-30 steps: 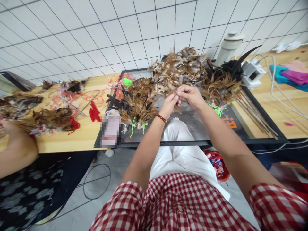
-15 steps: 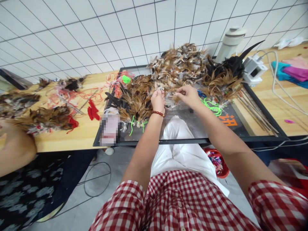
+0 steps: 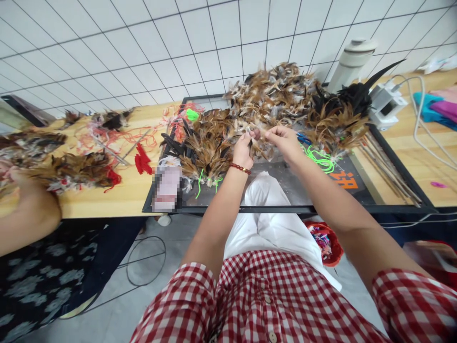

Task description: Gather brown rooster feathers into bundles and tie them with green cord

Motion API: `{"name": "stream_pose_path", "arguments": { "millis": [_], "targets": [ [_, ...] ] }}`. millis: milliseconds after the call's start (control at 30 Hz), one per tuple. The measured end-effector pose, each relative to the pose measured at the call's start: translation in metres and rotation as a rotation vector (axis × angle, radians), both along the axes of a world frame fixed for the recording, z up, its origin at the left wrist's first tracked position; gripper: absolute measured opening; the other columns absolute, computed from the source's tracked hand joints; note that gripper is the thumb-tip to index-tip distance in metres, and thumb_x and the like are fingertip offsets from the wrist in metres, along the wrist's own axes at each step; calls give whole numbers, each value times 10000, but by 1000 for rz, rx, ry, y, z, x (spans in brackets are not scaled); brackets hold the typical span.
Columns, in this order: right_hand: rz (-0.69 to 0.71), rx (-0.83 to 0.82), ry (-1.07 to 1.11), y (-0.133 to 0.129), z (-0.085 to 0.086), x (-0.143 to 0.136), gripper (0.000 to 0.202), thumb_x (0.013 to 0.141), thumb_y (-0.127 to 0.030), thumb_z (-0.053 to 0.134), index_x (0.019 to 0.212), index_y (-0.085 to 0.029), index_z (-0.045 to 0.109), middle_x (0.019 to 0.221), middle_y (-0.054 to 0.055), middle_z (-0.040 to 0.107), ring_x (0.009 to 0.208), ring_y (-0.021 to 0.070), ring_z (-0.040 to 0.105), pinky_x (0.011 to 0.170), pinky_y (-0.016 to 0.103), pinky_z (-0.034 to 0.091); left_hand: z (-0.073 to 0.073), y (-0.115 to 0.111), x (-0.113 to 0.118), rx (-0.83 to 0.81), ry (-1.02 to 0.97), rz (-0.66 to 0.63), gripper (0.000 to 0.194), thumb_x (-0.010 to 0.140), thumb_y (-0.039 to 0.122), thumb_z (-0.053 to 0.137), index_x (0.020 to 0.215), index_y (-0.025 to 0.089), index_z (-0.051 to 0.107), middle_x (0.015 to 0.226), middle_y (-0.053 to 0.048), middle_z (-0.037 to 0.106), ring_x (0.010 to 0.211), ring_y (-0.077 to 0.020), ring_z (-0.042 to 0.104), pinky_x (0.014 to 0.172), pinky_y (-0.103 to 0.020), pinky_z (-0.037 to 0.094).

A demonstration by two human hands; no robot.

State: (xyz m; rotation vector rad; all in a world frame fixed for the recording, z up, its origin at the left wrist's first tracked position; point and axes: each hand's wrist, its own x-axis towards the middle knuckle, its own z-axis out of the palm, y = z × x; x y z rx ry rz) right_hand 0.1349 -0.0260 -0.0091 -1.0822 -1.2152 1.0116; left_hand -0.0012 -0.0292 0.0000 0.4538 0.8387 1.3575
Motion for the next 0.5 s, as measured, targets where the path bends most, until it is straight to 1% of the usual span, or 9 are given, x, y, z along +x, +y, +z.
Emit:
{"name": "stream_pose_path", "arguments": {
  "millis": [67, 100, 200, 300, 400, 433, 500],
  "targets": [
    [29, -1, -52, -6, 2, -4, 451, 645, -577, 901, 636, -208, 641, 607, -34, 579, 617, 101, 445, 644, 277, 357, -1, 1, -1, 13, -39, -32, 291, 1059, 151, 522, 783, 168, 609, 798, -25, 729, 897, -142, 752, 912, -272, 566],
    [41, -13, -105, -8, 3, -4, 450, 644, -574, 906, 633, -205, 649, 595, -36, 573, 610, 101, 442, 630, 275, 349, -2, 1, -1, 22, -41, -40, 279, 1055, 150, 530, 789, 168, 611, 776, -19, 711, 928, -149, 761, 935, -279, 574],
    [37, -24, -213, -10, 8, 0, 425, 667, -547, 919, 649, -197, 678, 590, -33, 577, 607, 103, 439, 603, 273, 339, -7, 3, -2, 47, -10, -45, 221, 1012, 233, 667, 804, 171, 626, 773, -13, 684, 980, -171, 772, 949, -300, 592],
    [-8, 16, -130, -8, 15, 5, 365, 712, -494, 922, 727, -197, 711, 697, -12, 651, 687, 121, 536, 671, 275, 426, -11, 3, -1, 79, 37, -52, 250, 948, 337, 782, 815, 176, 644, 800, -20, 684, 1016, -194, 770, 935, -311, 600],
    [27, 29, -35, -7, 17, 5, 356, 698, -454, 959, 819, -202, 739, 841, 16, 732, 817, 154, 652, 794, 298, 511, -10, 0, 1, 91, 54, -69, 264, 952, 373, 780, 828, 179, 652, 789, -21, 668, 1007, -196, 764, 919, -308, 599],
    [53, 30, -11, -7, 17, 4, 378, 690, -469, 968, 836, -203, 744, 859, 23, 745, 836, 162, 671, 814, 306, 525, -9, -1, 2, 96, 54, -76, 267, 957, 383, 773, 834, 179, 653, 787, -20, 666, 986, -191, 760, 913, -309, 598],
    [90, 37, 27, -7, 14, 1, 433, 686, -538, 968, 848, -204, 746, 833, 26, 746, 816, 168, 680, 801, 313, 536, -10, -2, 2, 117, 66, -105, 272, 967, 390, 759, 834, 179, 650, 775, -14, 658, 917, -172, 747, 895, -304, 595]
  ]
}}
